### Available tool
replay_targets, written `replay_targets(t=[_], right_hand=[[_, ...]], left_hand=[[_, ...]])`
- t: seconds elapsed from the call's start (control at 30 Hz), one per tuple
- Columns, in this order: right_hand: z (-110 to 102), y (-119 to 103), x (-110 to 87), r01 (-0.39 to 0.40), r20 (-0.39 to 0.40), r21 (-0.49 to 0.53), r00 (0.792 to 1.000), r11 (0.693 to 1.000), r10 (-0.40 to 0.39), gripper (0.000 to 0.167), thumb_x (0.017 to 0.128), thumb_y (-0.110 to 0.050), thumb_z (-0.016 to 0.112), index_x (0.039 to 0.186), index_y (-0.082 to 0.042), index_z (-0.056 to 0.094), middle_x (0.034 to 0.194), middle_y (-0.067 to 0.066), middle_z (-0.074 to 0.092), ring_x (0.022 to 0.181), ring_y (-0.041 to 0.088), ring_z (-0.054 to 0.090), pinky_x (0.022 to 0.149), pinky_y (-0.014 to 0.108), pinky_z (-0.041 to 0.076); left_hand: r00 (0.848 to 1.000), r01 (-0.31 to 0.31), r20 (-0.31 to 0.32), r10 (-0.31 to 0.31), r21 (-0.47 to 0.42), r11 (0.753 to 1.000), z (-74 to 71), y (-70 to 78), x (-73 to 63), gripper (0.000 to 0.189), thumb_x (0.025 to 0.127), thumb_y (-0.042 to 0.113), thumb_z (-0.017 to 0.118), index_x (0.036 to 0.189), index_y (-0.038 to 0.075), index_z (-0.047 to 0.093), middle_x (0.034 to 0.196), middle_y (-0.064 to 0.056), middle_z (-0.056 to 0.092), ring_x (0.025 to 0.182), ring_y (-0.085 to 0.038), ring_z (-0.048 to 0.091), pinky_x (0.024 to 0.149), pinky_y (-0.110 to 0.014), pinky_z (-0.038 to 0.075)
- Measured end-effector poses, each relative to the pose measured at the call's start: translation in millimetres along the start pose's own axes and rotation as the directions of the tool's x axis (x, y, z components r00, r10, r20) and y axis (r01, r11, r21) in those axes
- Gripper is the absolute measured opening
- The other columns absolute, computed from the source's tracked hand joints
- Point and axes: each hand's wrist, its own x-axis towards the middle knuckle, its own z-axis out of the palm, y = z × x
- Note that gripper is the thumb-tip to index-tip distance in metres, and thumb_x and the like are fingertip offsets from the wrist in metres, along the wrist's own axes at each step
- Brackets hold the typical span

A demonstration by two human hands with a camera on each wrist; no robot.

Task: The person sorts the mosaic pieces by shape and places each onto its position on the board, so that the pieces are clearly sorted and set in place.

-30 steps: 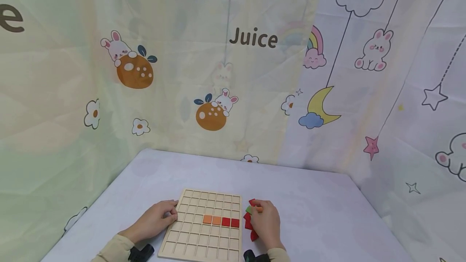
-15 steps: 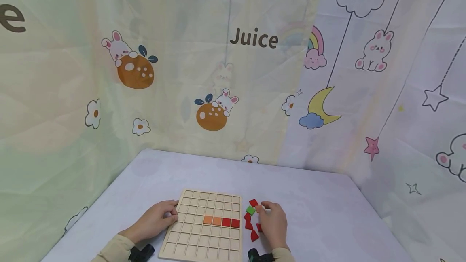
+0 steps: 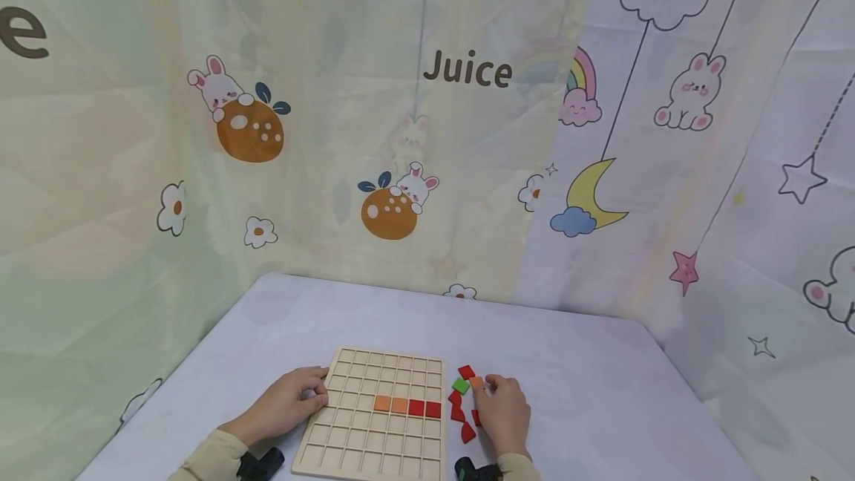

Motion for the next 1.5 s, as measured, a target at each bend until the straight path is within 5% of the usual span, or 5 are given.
replay_targets(t=[0.4, 0.83, 1.17, 1.5], right_hand=[[5.1, 1.6, 1.9, -0.015, -0.020, -0.026, 1.000, 1.000, 0.014, 0.042, 0.082, -0.026, 0.077, 0.108, 0.005, 0.068, 0.096, 0.020, 0.059, 0.082, 0.030, 0.055, 0.073, 0.046, 0.054], [6.7, 1.2, 2.4, -0.023, -0.032, -0.043, 0.999, 0.999, 0.022, 0.032, 0.084, -0.018, 0.075, 0.104, 0.005, 0.068, 0.091, 0.018, 0.057, 0.077, 0.028, 0.052, 0.068, 0.042, 0.048], [5.4, -1.1, 2.8, -0.050, -0.075, 0.047, 0.996, 0.998, 0.053, 0.033, 0.086, -0.017, 0.073, 0.111, 0.004, 0.067, 0.100, 0.020, 0.064, 0.085, 0.029, 0.057, 0.073, 0.043, 0.054], [2.8, -6.1, -1.4, -0.020, -0.016, 0.060, 1.000, 0.998, 0.021, 0.036, 0.087, -0.022, 0.075, 0.111, 0.004, 0.067, 0.094, 0.017, 0.067, 0.077, 0.024, 0.059, 0.063, 0.034, 0.057]], left_hand=[[1.000, -0.007, 0.002, 0.007, -0.004, 1.000, -0.6, 1.1, 0.3, 0.020, 0.086, 0.021, 0.072, 0.071, 0.028, 0.062, 0.134, -0.013, 0.060, 0.131, -0.039, 0.047, 0.106, -0.061, 0.037], [1.000, -0.025, 0.013, 0.026, -0.022, 0.999, -1.2, -1.4, -0.6, 0.018, 0.087, 0.021, 0.071, 0.072, 0.028, 0.064, 0.135, -0.014, 0.059, 0.131, -0.041, 0.047, 0.105, -0.061, 0.037], [0.999, -0.028, 0.018, 0.029, -0.035, 0.999, -1.1, -2.4, -0.1, 0.018, 0.087, 0.021, 0.072, 0.073, 0.028, 0.064, 0.135, -0.014, 0.058, 0.131, -0.040, 0.046, 0.106, -0.061, 0.036], [0.998, -0.054, 0.024, 0.055, -0.034, 0.998, -0.2, -7.9, 0.5, 0.018, 0.089, 0.022, 0.071, 0.074, 0.029, 0.063, 0.137, -0.014, 0.057, 0.132, -0.039, 0.046, 0.106, -0.060, 0.037]])
